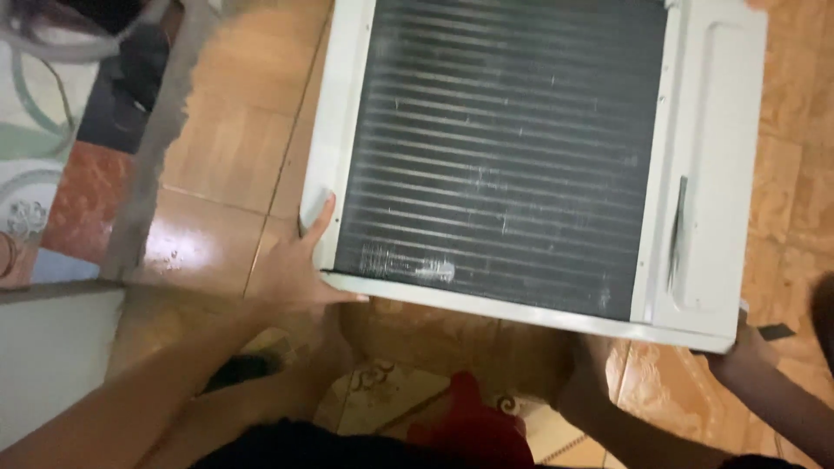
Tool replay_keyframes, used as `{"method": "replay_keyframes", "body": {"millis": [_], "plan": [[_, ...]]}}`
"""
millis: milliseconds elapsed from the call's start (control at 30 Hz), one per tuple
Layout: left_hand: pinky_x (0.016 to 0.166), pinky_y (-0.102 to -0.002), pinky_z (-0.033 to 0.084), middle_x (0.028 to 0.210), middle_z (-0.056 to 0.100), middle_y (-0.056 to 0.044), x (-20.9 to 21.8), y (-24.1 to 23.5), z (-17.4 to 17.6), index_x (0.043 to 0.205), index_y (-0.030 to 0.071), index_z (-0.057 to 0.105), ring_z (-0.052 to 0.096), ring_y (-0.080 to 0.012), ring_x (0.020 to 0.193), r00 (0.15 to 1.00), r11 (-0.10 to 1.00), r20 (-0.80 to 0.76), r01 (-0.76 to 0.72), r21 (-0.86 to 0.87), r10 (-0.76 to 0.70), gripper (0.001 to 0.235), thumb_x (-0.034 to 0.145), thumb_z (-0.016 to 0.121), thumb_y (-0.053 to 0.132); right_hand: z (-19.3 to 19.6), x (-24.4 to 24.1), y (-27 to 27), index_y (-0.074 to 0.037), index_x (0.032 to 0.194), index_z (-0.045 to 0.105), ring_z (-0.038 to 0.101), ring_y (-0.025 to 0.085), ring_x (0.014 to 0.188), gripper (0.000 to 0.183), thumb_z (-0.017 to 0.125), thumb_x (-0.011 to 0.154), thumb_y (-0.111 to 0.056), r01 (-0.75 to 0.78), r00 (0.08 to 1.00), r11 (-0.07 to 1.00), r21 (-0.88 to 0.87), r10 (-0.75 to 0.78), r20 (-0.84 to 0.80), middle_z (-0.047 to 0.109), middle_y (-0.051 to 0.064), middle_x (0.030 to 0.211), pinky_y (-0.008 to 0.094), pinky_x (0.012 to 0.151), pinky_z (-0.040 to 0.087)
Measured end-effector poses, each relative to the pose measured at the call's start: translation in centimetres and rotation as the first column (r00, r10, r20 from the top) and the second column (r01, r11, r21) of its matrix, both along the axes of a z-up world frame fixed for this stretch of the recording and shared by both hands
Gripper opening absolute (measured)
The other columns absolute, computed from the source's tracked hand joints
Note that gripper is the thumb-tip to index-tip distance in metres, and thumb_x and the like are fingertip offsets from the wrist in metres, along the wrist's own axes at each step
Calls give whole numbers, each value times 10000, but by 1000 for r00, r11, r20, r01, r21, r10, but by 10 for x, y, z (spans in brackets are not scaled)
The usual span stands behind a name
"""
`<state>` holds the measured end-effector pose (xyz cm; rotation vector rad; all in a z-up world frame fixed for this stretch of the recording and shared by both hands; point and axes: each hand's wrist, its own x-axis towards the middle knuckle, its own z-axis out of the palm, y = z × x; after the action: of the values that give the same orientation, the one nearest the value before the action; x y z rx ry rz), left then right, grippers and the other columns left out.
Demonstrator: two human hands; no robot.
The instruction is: The person scrubs a white-framed panel with a dark mesh surface using a small white block and a grey abrasive pad. They repeatedly rub the same area along the bottom edge, occasionally switching to a metal tool to scrape the surface. The task remains focused on one small section without moving to other parts of the panel.
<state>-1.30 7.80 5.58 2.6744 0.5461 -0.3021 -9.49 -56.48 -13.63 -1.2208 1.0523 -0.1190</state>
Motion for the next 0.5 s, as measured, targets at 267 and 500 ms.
{"method": "replay_keyframes", "body": {"millis": [267,500], "plan": [[962,-510,541,1440,470,-374,-3,9,-21,1659,421,166,667,-496,1121,992,997,106,68,-31,-64,1578,329,959,727,57,107,-2,-199,1053,643,709,40,796,142,638,921,-149,55,999,996,-65,-54,5,726,-82,912,207,773,583],[1062,-560,474,1541,313,-390,3,10,-16,1664,381,130,557,-546,1264,996,994,68,56,-95,-50,1583,357,968,690,94,202,27,-174,1079,641,724,17,762,140,625,942,-151,155,988,981,-118,-153,26,742,-84,896,171,721,601]]}}
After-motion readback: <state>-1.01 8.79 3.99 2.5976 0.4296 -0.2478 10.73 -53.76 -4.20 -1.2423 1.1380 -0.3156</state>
